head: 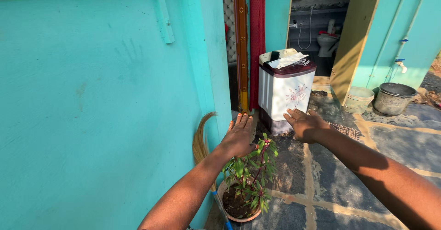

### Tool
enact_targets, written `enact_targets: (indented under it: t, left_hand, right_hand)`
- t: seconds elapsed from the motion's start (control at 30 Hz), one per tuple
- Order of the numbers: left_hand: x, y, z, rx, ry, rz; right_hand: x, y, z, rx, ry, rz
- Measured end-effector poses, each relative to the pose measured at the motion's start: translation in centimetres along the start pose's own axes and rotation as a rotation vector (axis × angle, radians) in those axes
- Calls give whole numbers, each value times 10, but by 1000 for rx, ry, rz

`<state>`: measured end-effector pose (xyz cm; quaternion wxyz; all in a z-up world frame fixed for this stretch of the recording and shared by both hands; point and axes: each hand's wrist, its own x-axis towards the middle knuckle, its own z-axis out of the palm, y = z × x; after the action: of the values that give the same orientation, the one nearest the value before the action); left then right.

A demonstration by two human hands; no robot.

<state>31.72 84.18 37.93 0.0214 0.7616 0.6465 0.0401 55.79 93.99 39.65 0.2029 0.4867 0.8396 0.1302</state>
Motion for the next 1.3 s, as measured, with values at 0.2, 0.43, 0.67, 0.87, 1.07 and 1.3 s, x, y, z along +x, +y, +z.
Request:
enact_targets:
  t: [0.2, 0.43, 0.67, 0.87, 1.07, 1.3]
  left_hand:
    - [70, 38, 23, -38, -5, 96]
    - [130, 79, 21, -160, -23, 189]
    - [205, 93, 29, -118, -30, 261]
    - [288, 67, 29, -70, 14, 341]
    - [385, 39, 22, -107, 40, 326]
    - [503, 63, 65, 185, 240, 364]
  right_hand:
    - [-6, 50, 28, 82, -9, 42]
    - [-14, 110, 58, -1, 14, 127]
    - [22, 157, 72, 12, -49, 202]
    - [97, 199, 60, 14, -87, 224]
    - [160, 227, 39, 60, 26, 247]
    - [214, 274, 65, -3, 129, 243]
